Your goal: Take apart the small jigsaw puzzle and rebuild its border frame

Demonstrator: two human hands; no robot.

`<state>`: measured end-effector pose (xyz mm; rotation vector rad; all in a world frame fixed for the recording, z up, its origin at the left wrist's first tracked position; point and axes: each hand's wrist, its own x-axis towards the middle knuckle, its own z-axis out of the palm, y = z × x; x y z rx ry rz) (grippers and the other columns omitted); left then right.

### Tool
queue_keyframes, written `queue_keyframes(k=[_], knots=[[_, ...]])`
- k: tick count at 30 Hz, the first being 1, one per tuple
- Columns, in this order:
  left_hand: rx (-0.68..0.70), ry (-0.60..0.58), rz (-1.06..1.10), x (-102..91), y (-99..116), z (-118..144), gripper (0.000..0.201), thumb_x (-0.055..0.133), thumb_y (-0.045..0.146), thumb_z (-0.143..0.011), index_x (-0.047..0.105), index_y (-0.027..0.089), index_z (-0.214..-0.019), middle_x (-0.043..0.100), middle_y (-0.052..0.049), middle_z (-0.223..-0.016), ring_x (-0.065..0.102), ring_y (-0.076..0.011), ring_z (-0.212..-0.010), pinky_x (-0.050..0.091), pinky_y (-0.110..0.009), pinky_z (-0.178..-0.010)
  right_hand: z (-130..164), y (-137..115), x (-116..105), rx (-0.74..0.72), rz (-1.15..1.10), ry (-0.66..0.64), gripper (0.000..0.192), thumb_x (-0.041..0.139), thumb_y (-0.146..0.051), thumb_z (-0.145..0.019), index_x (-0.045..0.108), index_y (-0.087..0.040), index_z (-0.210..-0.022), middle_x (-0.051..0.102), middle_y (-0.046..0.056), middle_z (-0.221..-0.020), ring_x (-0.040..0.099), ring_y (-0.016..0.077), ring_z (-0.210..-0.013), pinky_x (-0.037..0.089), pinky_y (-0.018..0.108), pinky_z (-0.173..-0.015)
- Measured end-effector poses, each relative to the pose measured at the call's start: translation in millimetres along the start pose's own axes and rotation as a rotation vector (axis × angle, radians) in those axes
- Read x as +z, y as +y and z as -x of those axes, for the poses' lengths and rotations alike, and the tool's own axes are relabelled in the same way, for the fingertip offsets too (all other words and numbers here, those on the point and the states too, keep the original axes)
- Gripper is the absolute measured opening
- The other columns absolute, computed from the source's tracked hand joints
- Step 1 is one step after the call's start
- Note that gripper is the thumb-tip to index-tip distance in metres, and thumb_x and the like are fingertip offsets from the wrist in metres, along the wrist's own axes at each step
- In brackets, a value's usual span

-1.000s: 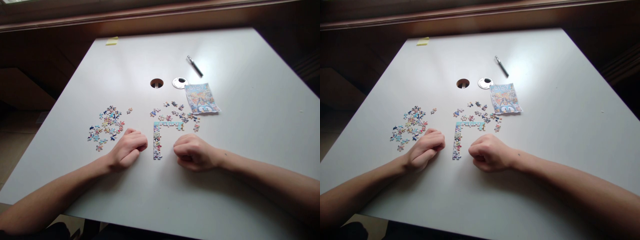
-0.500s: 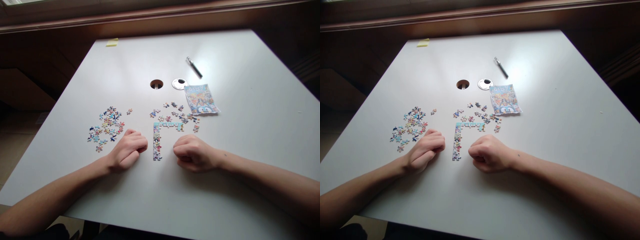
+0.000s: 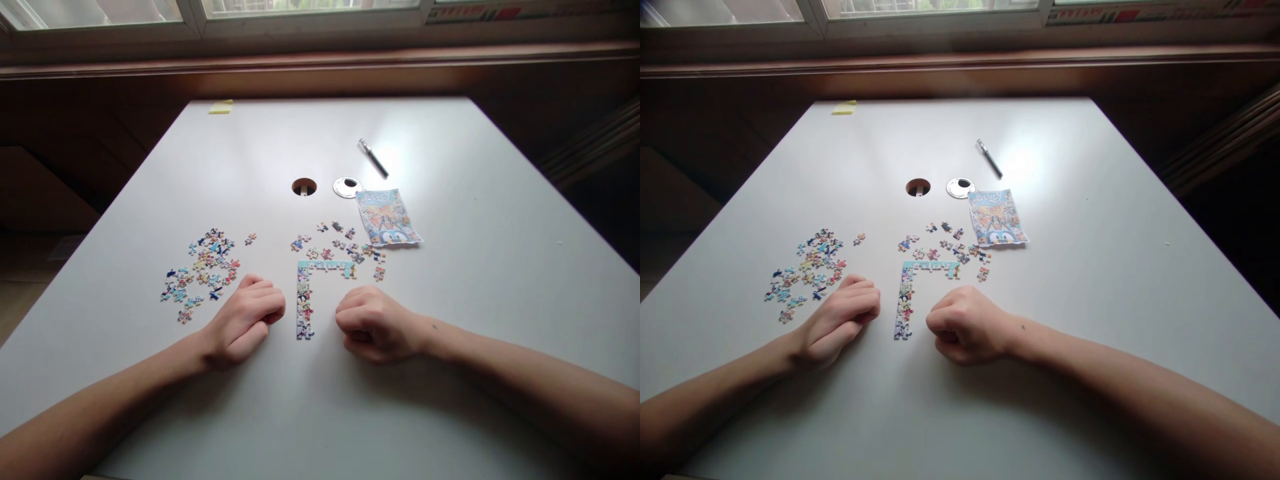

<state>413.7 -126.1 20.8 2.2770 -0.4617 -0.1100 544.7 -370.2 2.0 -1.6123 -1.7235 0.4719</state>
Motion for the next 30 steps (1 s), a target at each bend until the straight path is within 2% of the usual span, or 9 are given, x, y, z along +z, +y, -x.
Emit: queue_keyframes(k=[30], knots=[[0.0, 0.002, 0.004, 2.5, 0.4, -0.9, 0.005, 0.036, 0.021, -0.075, 0.031, 0.019, -0.073, 0.041, 0.0, -0.069, 0.036, -0.0178, -0.066, 0.029, -0.04, -0.079, 0.0, -0.4, 0.8, 0.005, 0.033, -0.009, 0.028, 0.045, -0.012, -0.063, 0.02, -0.024, -0.066, 0.028, -0.005, -0.058, 0.021, 0.0119, -0.054, 0.023, 0.025, -0.052]])
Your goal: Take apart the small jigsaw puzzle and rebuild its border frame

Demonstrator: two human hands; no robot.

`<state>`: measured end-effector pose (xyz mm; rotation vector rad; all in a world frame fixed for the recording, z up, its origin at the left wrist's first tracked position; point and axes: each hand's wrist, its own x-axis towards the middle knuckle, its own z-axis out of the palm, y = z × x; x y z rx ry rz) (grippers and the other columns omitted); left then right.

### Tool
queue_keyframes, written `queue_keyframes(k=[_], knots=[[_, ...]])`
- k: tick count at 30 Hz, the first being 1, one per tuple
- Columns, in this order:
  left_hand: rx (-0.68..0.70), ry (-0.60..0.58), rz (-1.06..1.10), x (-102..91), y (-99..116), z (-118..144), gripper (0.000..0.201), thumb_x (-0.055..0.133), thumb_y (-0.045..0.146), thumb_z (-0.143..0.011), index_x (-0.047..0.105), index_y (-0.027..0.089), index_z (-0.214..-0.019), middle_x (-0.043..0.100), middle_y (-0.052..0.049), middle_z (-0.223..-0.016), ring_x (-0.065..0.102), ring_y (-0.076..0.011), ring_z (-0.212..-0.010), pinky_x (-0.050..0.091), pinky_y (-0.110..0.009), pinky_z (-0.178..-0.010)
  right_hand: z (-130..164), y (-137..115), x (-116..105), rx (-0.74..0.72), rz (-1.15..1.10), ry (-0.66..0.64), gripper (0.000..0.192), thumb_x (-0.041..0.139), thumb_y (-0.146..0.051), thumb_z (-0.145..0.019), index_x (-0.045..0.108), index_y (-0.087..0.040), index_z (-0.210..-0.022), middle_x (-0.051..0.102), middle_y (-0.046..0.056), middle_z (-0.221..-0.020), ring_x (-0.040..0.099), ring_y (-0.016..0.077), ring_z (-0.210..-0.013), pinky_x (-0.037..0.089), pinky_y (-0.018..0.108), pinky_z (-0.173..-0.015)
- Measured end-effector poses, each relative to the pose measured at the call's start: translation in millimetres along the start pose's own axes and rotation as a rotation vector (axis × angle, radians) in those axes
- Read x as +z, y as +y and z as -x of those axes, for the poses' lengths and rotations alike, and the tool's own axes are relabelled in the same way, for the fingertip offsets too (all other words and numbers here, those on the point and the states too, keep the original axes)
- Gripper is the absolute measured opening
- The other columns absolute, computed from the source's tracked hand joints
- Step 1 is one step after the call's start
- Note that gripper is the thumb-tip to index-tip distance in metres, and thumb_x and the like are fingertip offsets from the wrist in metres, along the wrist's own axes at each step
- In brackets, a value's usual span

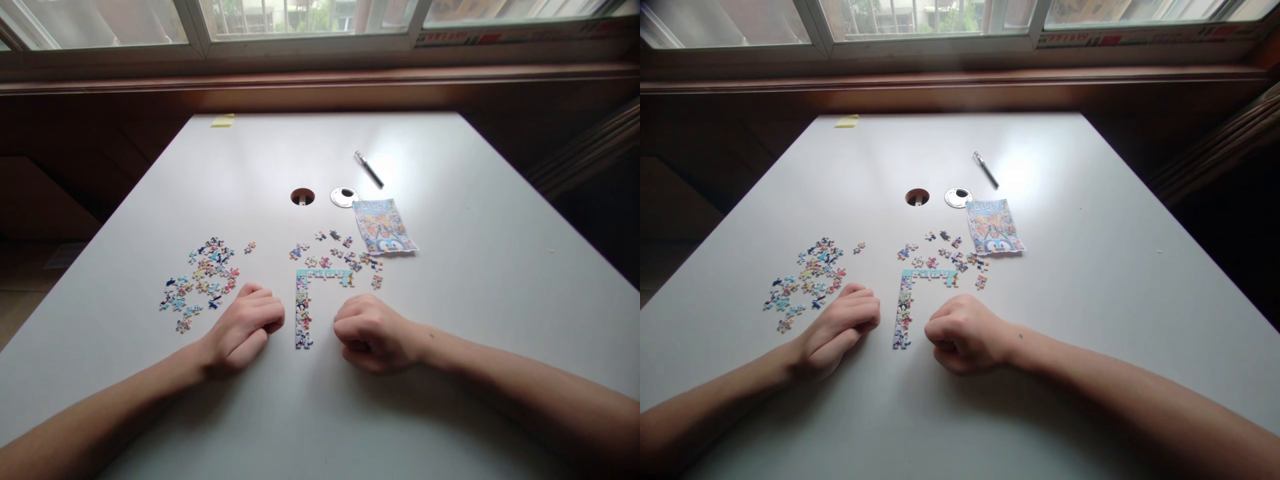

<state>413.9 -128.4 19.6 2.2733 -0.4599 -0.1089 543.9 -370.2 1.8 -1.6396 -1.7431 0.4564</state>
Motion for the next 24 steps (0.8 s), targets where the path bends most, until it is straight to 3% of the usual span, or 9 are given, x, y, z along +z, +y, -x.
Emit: queue_keyframes(k=[24], knots=[[0.014, 0.008, -0.067, -1.2, 1.1, -1.0, 0.002, 0.035, 0.019, -0.073, 0.033, 0.019, -0.074, 0.041, 0.0, -0.069, 0.039, -0.0178, -0.068, 0.029, -0.039, -0.079, -0.8, 0.2, -0.9, -0.021, -0.03, 0.03, 0.03, 0.046, -0.007, -0.064, 0.022, -0.023, -0.068, 0.026, -0.005, -0.06, 0.022, 0.0113, -0.055, 0.021, 0.026, -0.053]])
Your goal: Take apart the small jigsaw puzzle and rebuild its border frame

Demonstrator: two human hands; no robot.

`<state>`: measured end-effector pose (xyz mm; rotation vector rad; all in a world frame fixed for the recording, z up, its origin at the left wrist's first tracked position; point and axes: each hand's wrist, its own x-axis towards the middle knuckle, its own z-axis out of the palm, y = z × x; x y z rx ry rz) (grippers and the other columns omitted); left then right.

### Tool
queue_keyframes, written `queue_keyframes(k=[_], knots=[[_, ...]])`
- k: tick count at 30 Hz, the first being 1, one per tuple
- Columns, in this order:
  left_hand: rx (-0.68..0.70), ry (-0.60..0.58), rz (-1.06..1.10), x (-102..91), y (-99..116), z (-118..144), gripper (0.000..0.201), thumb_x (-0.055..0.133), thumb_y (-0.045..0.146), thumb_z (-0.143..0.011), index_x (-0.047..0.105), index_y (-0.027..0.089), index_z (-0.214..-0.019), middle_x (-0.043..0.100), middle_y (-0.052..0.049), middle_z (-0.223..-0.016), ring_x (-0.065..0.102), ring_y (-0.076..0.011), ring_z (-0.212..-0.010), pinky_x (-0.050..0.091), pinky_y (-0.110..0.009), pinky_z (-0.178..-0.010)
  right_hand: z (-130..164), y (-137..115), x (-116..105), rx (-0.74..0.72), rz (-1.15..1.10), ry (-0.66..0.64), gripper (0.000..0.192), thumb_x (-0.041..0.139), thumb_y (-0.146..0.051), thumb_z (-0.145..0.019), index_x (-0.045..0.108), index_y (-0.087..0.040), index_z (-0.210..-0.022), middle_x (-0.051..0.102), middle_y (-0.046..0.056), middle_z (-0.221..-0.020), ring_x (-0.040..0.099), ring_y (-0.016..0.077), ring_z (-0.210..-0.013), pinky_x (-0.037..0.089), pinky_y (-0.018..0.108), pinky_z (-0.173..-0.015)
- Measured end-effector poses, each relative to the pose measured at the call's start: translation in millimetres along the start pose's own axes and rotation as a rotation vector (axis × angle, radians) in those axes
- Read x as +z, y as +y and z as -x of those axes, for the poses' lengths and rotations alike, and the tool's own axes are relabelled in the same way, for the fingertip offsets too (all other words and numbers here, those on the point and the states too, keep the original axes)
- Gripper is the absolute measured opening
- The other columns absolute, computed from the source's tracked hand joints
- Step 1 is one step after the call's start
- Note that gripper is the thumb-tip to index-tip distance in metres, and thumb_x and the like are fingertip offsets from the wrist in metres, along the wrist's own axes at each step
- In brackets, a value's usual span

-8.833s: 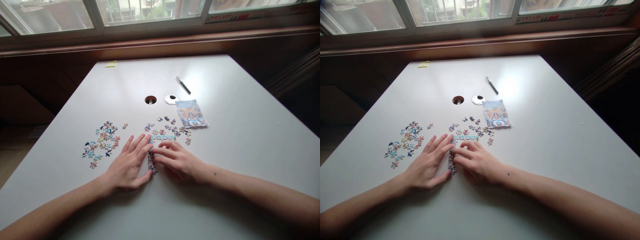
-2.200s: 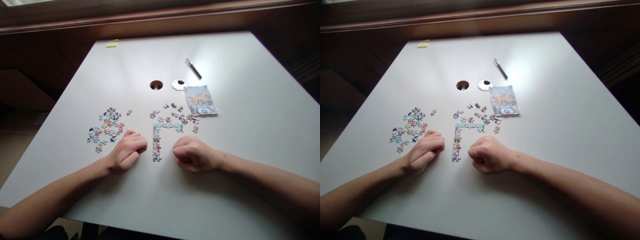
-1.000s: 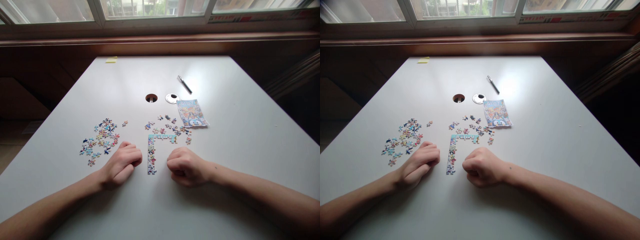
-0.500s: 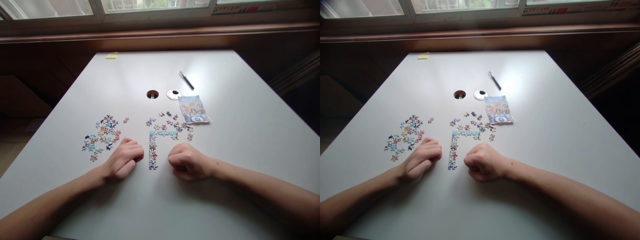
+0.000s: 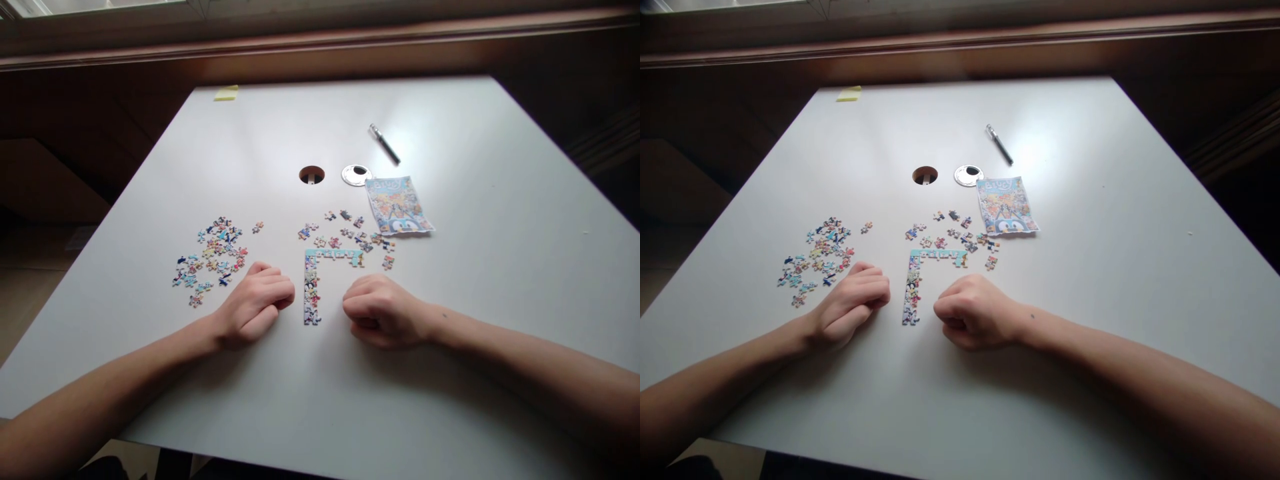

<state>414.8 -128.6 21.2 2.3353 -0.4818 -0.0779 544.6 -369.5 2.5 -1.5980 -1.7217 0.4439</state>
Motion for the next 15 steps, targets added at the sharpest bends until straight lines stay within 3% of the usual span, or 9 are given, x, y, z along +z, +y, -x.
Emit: queue_keyframes(k=[15], knots=[[-0.012, 0.008, 0.022, 0.8, -0.3, 0.0, 0.003, 0.036, 0.018, -0.074, 0.033, 0.019, -0.074, 0.04, 0.001, -0.069, 0.037, -0.0168, -0.067, 0.03, -0.039, -0.079, 1.7, 1.2, 1.2, 0.003, 0.003, 0.004, 0.029, 0.046, -0.007, -0.064, 0.022, -0.023, -0.068, 0.027, -0.005, -0.06, 0.021, 0.011, -0.055, 0.02, 0.026, -0.054]])
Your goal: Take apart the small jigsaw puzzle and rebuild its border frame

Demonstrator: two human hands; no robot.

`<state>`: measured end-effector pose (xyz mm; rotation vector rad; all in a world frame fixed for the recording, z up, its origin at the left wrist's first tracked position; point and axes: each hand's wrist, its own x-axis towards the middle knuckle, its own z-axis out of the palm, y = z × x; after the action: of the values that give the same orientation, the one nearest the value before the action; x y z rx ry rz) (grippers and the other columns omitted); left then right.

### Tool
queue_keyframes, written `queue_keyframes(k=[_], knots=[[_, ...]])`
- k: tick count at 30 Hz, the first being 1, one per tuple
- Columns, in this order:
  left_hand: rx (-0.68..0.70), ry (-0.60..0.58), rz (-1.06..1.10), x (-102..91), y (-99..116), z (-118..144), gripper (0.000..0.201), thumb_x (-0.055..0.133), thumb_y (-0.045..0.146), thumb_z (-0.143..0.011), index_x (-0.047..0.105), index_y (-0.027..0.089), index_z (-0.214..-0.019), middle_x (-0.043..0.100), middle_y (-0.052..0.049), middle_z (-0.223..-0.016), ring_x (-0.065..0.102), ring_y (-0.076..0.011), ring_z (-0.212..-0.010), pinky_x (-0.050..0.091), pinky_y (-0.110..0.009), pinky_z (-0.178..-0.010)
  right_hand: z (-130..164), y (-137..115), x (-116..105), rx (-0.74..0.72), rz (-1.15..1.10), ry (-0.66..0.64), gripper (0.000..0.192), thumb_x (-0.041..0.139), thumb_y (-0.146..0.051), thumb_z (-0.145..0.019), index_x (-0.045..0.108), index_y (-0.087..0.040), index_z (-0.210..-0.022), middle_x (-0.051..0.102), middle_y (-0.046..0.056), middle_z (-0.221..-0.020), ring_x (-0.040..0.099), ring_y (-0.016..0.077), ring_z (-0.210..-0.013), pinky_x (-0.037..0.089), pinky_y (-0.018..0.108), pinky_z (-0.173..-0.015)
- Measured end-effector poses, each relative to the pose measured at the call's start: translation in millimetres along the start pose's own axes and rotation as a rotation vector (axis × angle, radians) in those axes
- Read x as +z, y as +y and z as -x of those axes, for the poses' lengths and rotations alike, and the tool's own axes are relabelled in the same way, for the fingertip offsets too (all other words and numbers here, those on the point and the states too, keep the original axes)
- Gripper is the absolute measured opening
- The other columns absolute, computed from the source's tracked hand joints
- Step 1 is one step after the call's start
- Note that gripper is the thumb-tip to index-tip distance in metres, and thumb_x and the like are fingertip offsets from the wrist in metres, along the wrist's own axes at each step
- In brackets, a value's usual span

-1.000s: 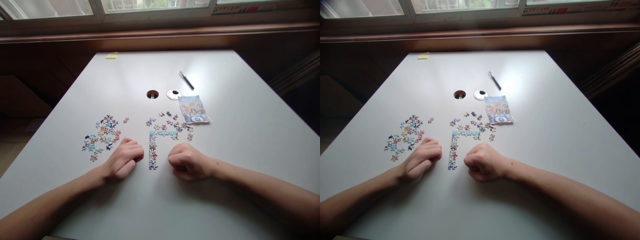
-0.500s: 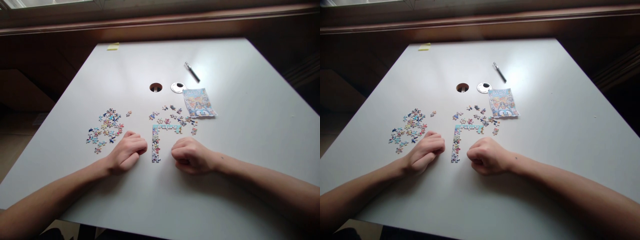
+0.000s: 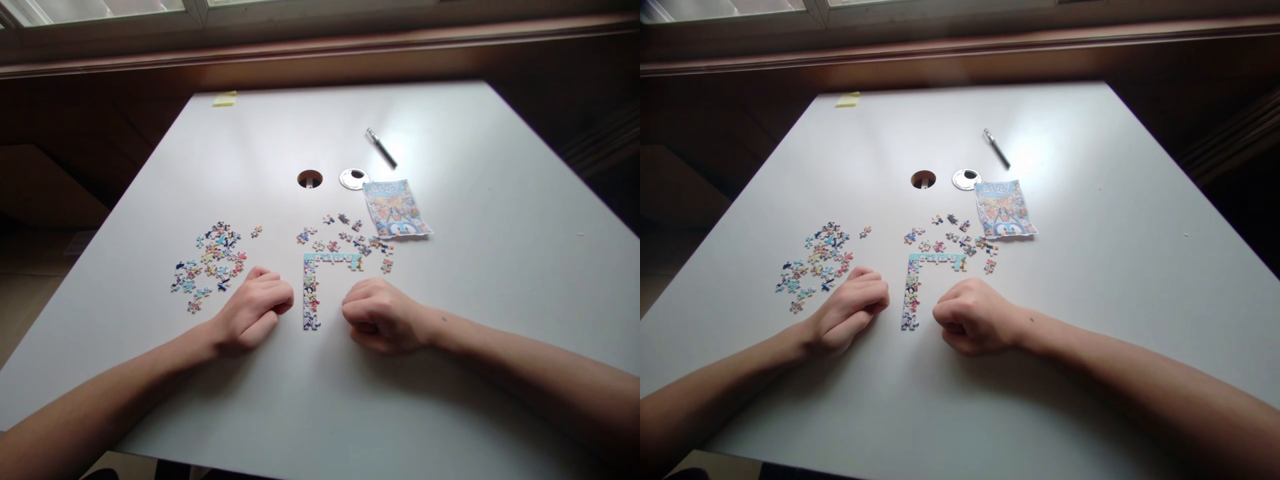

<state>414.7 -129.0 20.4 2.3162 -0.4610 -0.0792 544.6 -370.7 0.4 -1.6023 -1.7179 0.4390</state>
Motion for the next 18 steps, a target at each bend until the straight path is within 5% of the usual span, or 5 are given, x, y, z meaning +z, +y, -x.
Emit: queue_keyframes(k=[18], knots=[[0.019, -0.028, -0.004, 0.1, -1.3, 0.7, 0.004, 0.035, 0.019, -0.075, 0.031, 0.019, -0.074, 0.038, 0.001, -0.068, 0.036, -0.0177, -0.068, 0.029, -0.039, -0.079, 1.5, 1.7, 1.8, 0.0, -0.003, 0.001, 0.029, 0.047, -0.008, -0.061, 0.022, -0.023, -0.068, 0.027, -0.006, -0.06, 0.022, 0.0111, -0.056, 0.02, 0.026, -0.053]])
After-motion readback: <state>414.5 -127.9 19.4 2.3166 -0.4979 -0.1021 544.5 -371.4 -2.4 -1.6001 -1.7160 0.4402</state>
